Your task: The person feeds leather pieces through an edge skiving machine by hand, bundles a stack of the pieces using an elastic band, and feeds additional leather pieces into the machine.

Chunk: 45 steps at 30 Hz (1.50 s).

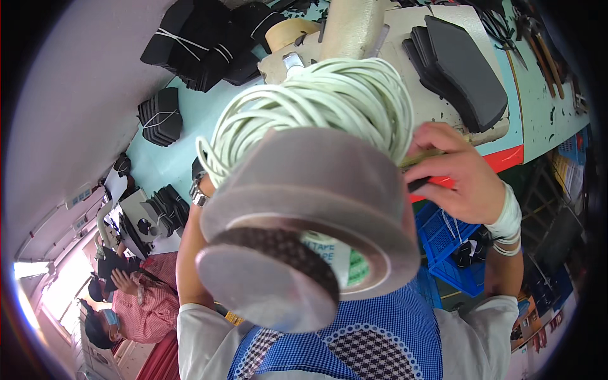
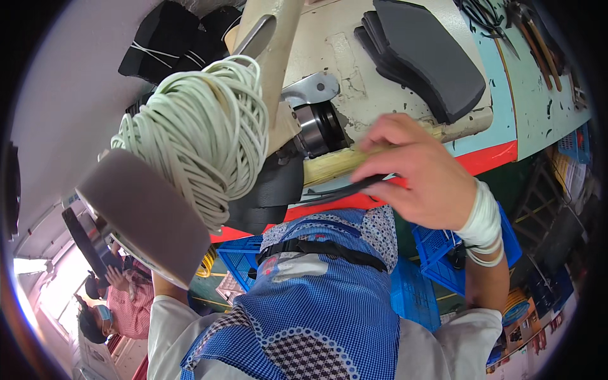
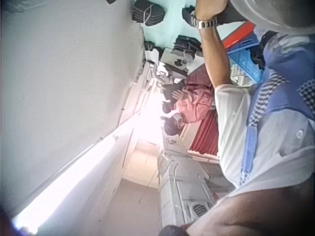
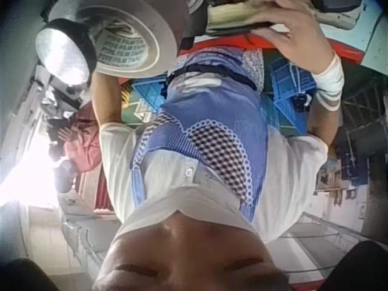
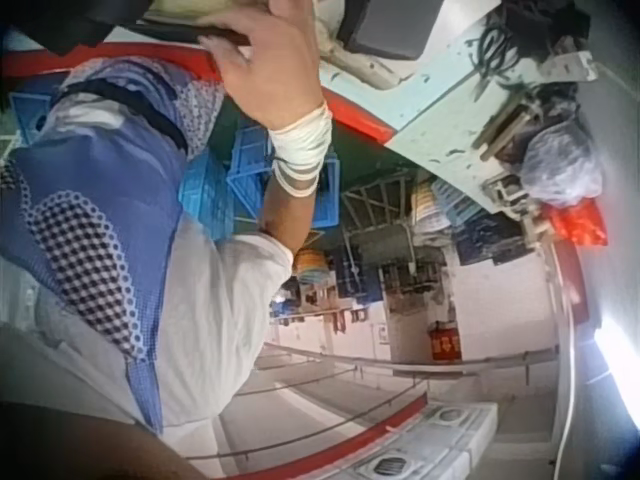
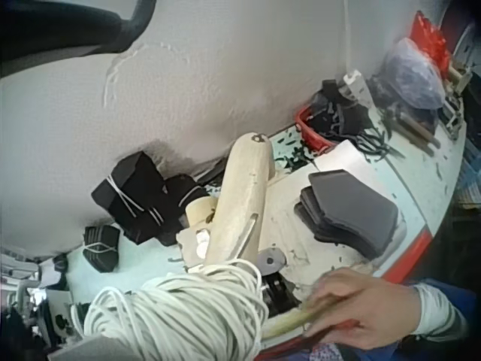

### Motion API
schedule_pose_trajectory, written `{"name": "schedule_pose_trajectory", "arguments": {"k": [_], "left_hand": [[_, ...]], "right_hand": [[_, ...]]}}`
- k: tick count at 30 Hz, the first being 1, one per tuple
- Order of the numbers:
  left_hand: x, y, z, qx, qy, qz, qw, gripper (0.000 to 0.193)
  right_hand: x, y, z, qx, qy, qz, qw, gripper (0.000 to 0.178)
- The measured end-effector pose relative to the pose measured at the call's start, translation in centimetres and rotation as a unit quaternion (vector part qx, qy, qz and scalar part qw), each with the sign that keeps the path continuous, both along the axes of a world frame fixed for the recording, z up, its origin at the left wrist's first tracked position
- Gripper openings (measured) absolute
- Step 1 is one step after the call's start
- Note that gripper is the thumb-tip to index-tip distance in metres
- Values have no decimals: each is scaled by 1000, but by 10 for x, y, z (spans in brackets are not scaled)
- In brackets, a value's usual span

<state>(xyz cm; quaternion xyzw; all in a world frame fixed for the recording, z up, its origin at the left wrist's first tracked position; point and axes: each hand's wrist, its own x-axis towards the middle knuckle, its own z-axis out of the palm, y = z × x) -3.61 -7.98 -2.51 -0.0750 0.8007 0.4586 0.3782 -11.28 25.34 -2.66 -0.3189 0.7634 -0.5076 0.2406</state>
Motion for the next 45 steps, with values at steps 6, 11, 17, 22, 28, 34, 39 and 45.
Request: {"name": "schedule_pose_trajectory", "arguments": {"k": [6, 11, 17, 22, 28, 34, 39, 45], "left_hand": [[0, 4, -20, -1, 24, 10, 1000, 30], [14, 35, -23, 62, 16, 100, 993, 30], [49, 63, 8, 185, -14, -25, 982, 23], [46, 36, -6, 146, -75, 29, 986, 23], [-6, -21, -39, 69, -12, 15, 997, 48], [-28, -5, -39, 49, -52, -8, 997, 35], [-24, 7, -22, 35, -62, 0, 997, 28], [-30, 16, -21, 22, -84, -7, 996, 28]], "right_hand": [[7, -20, -1, 105, 117, -41, 987, 23], [-1, 19, 38, 145, 260, -222, 928, 25], [-24, 38, -1, 210, 469, -221, 829, 51], [-53, 46, -13, 205, 239, -256, 914, 82], [-41, 25, -4, 252, 406, -234, 847, 62], [-5, -32, -19, 114, 229, -47, 966, 35], [-11, 1, 4, 170, -6, 5, 985, 18], [-11, 6, -8, 42, 58, 32, 997, 12]]}}
